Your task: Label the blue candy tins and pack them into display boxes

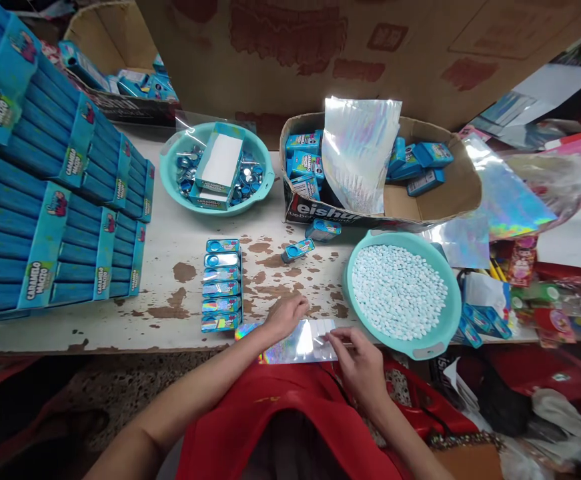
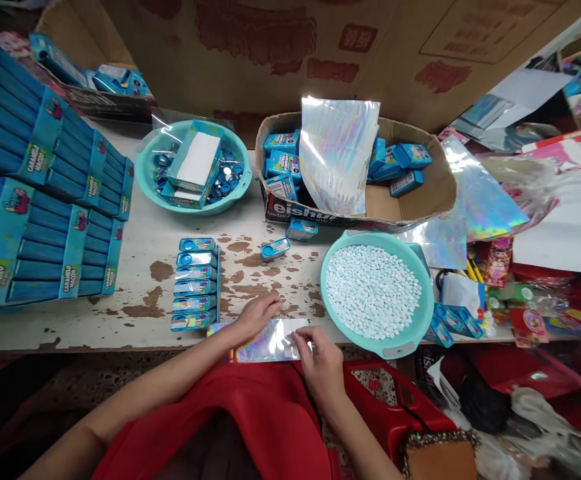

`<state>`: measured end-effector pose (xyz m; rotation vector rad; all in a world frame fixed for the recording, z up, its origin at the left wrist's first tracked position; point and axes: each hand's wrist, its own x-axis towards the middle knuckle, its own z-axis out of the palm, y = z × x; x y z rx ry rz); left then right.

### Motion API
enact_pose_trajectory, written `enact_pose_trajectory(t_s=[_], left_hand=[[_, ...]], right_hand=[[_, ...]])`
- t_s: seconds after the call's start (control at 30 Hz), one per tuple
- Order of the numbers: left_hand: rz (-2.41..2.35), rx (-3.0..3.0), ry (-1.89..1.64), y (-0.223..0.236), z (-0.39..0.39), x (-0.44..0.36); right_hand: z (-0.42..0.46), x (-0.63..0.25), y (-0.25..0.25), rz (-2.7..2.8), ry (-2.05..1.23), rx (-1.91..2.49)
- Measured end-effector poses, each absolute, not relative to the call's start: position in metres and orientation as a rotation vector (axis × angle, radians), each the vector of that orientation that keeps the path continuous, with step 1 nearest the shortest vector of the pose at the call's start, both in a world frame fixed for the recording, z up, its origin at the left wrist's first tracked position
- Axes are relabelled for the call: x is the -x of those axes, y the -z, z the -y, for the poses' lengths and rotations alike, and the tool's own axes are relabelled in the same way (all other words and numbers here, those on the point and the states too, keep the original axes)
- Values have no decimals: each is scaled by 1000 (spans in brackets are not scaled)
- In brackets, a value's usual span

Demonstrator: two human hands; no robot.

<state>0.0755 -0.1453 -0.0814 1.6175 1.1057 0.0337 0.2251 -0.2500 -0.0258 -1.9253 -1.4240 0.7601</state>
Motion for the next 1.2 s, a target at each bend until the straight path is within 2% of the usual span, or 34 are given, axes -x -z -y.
enact_pose_trajectory(t_s=[0.1, 0.17, 0.3, 0.53, 0.77, 0.9, 1.0, 1.2], left_hand=[[-819, -1221, -366, 64, 148, -65], [-742, -1039, -377, 55, 149, -56], [-1036, -1090, -373, 46, 138, -22], [-1387, -1284, -380, 35, 83, 88], [-1472, -1564, -273, 31, 46, 119], [-1470, -1611, -233, 35, 42, 122], [-1458, -1620, -210, 41, 39, 125], [-1461, -1455, -267, 66, 36, 123]], right_hand=[[226, -220, 12, 1157, -905, 1879], [211, -211, 13, 1039, -993, 1817], [178, -172, 35, 868, -1115, 1713], [111, -63, 74, 740, -1295, 1538], [82, -28, 85, 826, -1286, 1551], [82, -28, 90, 1028, -1046, 1695], [80, -24, 95, 1062, -912, 1770], [70, -21, 105, 1039, -900, 1786]])
